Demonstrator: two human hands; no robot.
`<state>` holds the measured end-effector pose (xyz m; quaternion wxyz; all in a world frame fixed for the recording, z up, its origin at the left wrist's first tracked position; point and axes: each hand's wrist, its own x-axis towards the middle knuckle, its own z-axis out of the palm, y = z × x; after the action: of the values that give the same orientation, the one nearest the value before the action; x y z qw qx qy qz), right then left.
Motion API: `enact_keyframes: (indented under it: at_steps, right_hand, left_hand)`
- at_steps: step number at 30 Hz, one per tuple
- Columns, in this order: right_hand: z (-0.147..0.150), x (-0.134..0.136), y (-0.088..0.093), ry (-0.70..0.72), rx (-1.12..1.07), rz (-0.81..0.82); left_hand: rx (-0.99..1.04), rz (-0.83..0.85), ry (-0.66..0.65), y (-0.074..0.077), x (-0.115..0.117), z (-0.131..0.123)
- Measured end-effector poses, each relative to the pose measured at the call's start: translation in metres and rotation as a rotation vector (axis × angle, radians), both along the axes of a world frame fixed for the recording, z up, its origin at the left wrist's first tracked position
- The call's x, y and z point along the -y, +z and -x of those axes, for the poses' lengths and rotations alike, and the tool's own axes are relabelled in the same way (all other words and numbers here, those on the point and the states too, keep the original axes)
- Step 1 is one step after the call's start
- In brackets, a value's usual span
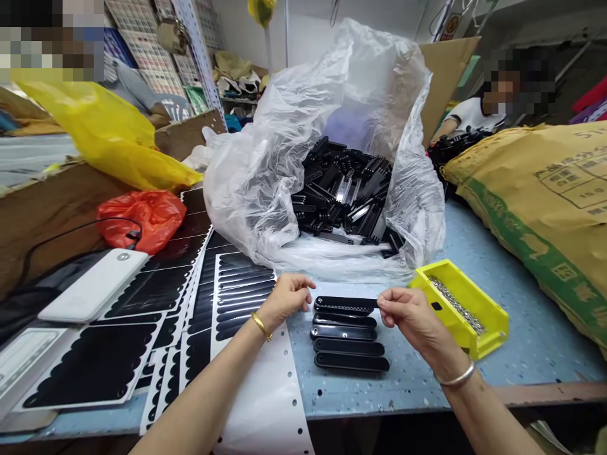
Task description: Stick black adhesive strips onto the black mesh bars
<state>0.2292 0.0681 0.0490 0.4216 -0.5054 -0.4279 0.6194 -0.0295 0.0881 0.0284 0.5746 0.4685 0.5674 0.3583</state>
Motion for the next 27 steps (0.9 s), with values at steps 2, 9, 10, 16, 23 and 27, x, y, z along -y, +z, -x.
enact_keyframes:
  at_steps: [2,9,10,16,23,27]
  right_hand:
    - [0.004,0.0,-0.001,-0.002,0.013,0.01]
    - [0.01,-0.003,-0.004,-0.02,0.045,0.028]
    - [0.009,-0.003,-0.004,-0.025,0.049,0.029]
    - [0.007,-0.005,-0.008,-0.049,0.051,0.051]
    - [0.008,-0.005,-0.011,-0.065,0.059,0.08]
    - [0.008,-0.006,-0.013,-0.076,0.069,0.077]
  left_hand:
    - [-0.009,0.004,-0.035,-0.003,0.001,0.0]
    - [-0.084,0.004,-0.084,-0.008,0.002,-0.002]
    - [-0.093,0.001,-0.091,-0.009,0.002,-0.003]
    - [-0.076,-0.016,-0.11,-0.014,0.002,-0.004]
    - [-0.079,-0.016,-0.121,-0.01,0.003,-0.005]
    - [-0.08,-0.007,-0.117,-0.009,0.003,-0.005]
